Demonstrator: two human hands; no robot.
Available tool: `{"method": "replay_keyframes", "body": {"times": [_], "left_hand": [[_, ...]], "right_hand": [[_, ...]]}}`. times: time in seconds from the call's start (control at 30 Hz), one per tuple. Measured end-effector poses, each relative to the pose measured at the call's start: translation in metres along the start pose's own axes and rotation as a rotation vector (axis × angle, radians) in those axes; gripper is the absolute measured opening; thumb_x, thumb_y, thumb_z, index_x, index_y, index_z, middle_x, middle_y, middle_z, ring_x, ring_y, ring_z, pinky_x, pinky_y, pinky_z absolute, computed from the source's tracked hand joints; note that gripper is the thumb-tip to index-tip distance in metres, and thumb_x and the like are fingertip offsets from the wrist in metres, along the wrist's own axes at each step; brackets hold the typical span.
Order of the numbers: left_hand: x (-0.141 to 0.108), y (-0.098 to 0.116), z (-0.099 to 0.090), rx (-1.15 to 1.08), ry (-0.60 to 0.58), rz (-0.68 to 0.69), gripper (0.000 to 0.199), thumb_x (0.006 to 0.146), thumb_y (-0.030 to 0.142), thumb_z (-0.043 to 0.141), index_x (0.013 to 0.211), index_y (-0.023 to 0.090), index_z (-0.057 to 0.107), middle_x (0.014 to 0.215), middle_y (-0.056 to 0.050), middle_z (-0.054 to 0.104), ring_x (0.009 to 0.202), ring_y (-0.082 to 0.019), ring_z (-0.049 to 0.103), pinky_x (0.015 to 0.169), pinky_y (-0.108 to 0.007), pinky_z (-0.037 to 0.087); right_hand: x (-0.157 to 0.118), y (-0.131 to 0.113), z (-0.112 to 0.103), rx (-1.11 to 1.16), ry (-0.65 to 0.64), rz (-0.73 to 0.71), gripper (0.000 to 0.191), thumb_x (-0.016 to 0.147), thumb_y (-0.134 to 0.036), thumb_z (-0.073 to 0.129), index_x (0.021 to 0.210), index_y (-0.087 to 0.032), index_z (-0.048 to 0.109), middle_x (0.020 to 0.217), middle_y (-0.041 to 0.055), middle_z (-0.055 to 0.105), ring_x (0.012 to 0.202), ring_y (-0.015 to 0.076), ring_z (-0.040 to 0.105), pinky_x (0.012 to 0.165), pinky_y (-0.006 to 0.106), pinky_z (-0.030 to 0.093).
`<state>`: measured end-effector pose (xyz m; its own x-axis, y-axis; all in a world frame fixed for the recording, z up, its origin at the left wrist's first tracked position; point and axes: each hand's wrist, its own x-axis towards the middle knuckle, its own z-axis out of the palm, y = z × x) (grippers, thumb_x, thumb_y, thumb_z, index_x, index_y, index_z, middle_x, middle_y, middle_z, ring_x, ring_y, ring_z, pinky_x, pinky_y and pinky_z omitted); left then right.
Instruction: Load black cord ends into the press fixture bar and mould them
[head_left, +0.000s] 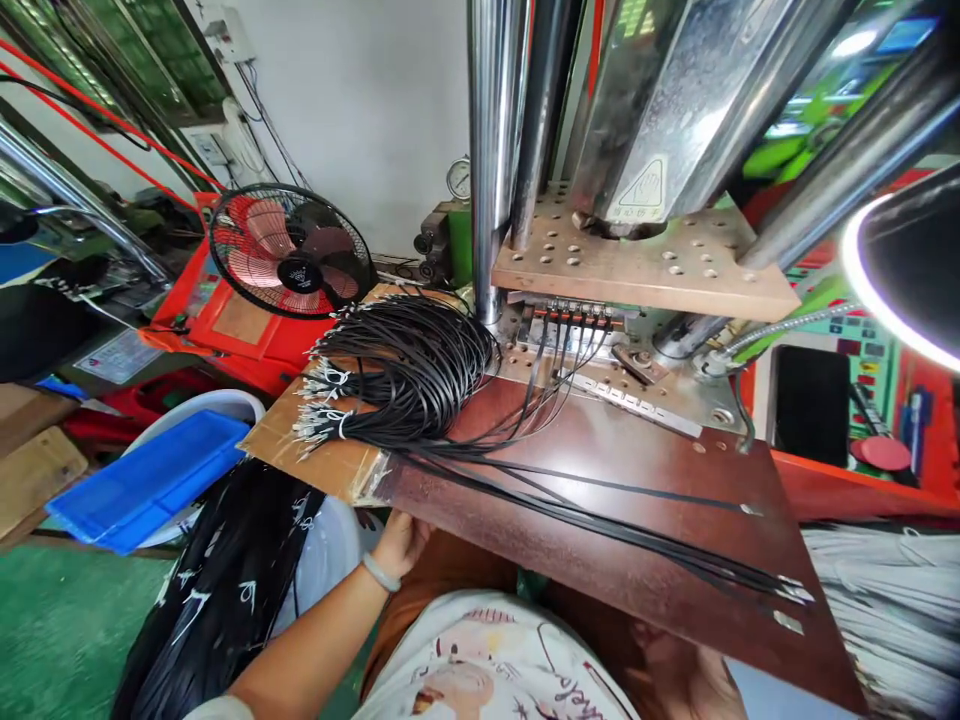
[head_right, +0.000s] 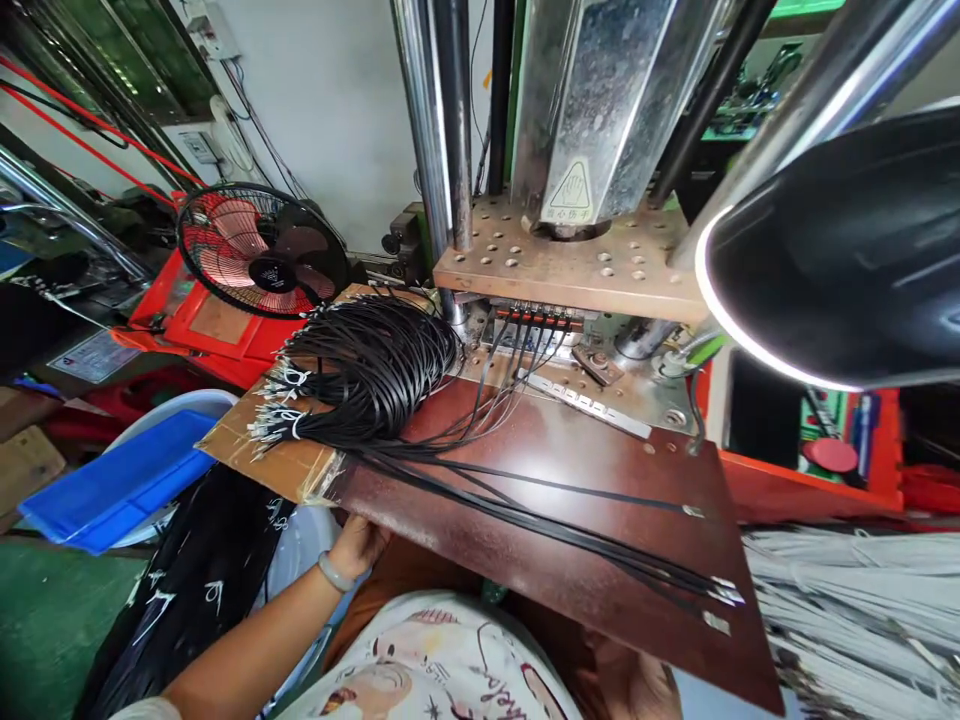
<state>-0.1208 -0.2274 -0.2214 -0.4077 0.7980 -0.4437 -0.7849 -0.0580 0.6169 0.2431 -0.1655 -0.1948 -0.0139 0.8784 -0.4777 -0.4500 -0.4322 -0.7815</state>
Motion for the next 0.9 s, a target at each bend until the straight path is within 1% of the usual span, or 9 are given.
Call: {"method": "replay_keyframes", "body": {"times": [0.13, 0.2, 0.3, 0.43, 0.53, 0.67, 0.77, 0.83, 0.9], "left_hand": [[0.004, 0.0, -0.006, 0.003, 0.034, 0.032, 0.045, 0.067, 0.029, 0.085, 0.108, 0.024, 0.067, 0.089, 0.002, 0.074, 0.081, -0.014, 0.07, 0.095, -0.033, 0.055], [0.005, 0.003, -0.009, 0.016, 0.021, 0.032, 0.043, 0.069, 0.03, 0.084, 0.109, 0.025, 0.066, 0.091, 0.003, 0.074, 0.081, -0.013, 0.069, 0.09, -0.028, 0.056], [0.008, 0.006, -0.005, 0.027, -0.005, 0.034, 0.038, 0.073, 0.034, 0.081, 0.108, 0.027, 0.067, 0.096, 0.003, 0.074, 0.083, -0.012, 0.069, 0.084, -0.025, 0.057], [0.005, 0.009, 0.007, 0.067, -0.015, 0.034, 0.028, 0.079, 0.034, 0.076, 0.105, 0.029, 0.068, 0.102, 0.003, 0.074, 0.091, -0.014, 0.069, 0.083, -0.027, 0.058], [0.001, 0.01, 0.012, 0.1, 0.006, 0.041, 0.03, 0.078, 0.036, 0.076, 0.106, 0.03, 0.067, 0.099, 0.002, 0.074, 0.092, -0.016, 0.069, 0.083, -0.03, 0.058], [0.002, 0.01, 0.01, 0.156, -0.019, 0.04, 0.036, 0.077, 0.042, 0.076, 0.108, 0.028, 0.066, 0.096, 0.001, 0.074, 0.088, -0.016, 0.068, 0.082, -0.031, 0.057], [0.003, 0.008, 0.008, 0.201, -0.06, 0.048, 0.037, 0.073, 0.046, 0.078, 0.102, 0.026, 0.066, 0.093, 0.0, 0.074, 0.086, -0.016, 0.068, 0.079, -0.03, 0.057], [0.002, 0.006, 0.008, 0.245, -0.086, 0.06, 0.04, 0.072, 0.052, 0.077, 0.099, 0.025, 0.066, 0.091, -0.001, 0.073, 0.086, -0.016, 0.068, 0.08, -0.03, 0.056], [0.0, 0.003, 0.005, 0.311, -0.111, 0.075, 0.044, 0.073, 0.059, 0.072, 0.098, 0.023, 0.066, 0.092, -0.003, 0.072, 0.087, -0.018, 0.067, 0.082, -0.033, 0.055]], "right_hand": [[0.0, 0.016, 0.005, 0.127, 0.067, -0.018, 0.037, 0.054, -0.049, 0.084, 0.078, -0.029, 0.064, 0.08, -0.0025, 0.068, 0.06, 0.0156, 0.056, 0.048, 0.028, 0.048], [-0.003, 0.021, 0.006, 0.169, 0.088, -0.034, 0.044, 0.05, -0.05, 0.086, 0.078, -0.027, 0.062, 0.078, -0.0039, 0.066, 0.063, 0.0148, 0.056, 0.049, 0.027, 0.047], [-0.002, 0.024, 0.006, 0.214, 0.108, -0.075, 0.051, 0.049, -0.056, 0.087, 0.078, -0.025, 0.059, 0.073, -0.0055, 0.063, 0.06, 0.0128, 0.053, 0.05, 0.027, 0.046], [-0.001, 0.024, 0.006, 0.221, 0.075, -0.101, 0.054, 0.052, -0.063, 0.084, 0.076, -0.023, 0.055, 0.065, -0.0058, 0.058, 0.057, 0.0119, 0.051, 0.052, 0.028, 0.046], [-0.004, 0.024, 0.006, 0.203, 0.042, -0.098, 0.054, 0.055, -0.065, 0.081, 0.072, -0.022, 0.052, 0.061, -0.006, 0.053, 0.057, 0.0123, 0.05, 0.053, 0.03, 0.046], [-0.003, 0.021, 0.006, 0.169, 0.042, -0.096, 0.057, 0.054, -0.066, 0.081, 0.069, -0.022, 0.048, 0.059, -0.007, 0.047, 0.056, 0.0117, 0.047, 0.053, 0.029, 0.044], [-0.002, 0.018, 0.009, 0.121, 0.061, -0.098, 0.059, 0.05, -0.069, 0.081, 0.068, -0.023, 0.048, 0.058, -0.0068, 0.047, 0.056, 0.0123, 0.047, 0.053, 0.029, 0.044], [-0.007, 0.014, 0.013, 0.064, 0.065, -0.1, 0.058, 0.051, -0.072, 0.078, 0.067, -0.024, 0.05, 0.058, -0.006, 0.049, 0.055, 0.0134, 0.048, 0.053, 0.03, 0.044], [-0.022, 0.009, 0.016, -0.009, 0.034, -0.08, 0.052, 0.055, -0.071, 0.076, 0.067, -0.025, 0.056, 0.058, -0.0038, 0.054, 0.053, 0.0156, 0.05, 0.051, 0.031, 0.044]]}}
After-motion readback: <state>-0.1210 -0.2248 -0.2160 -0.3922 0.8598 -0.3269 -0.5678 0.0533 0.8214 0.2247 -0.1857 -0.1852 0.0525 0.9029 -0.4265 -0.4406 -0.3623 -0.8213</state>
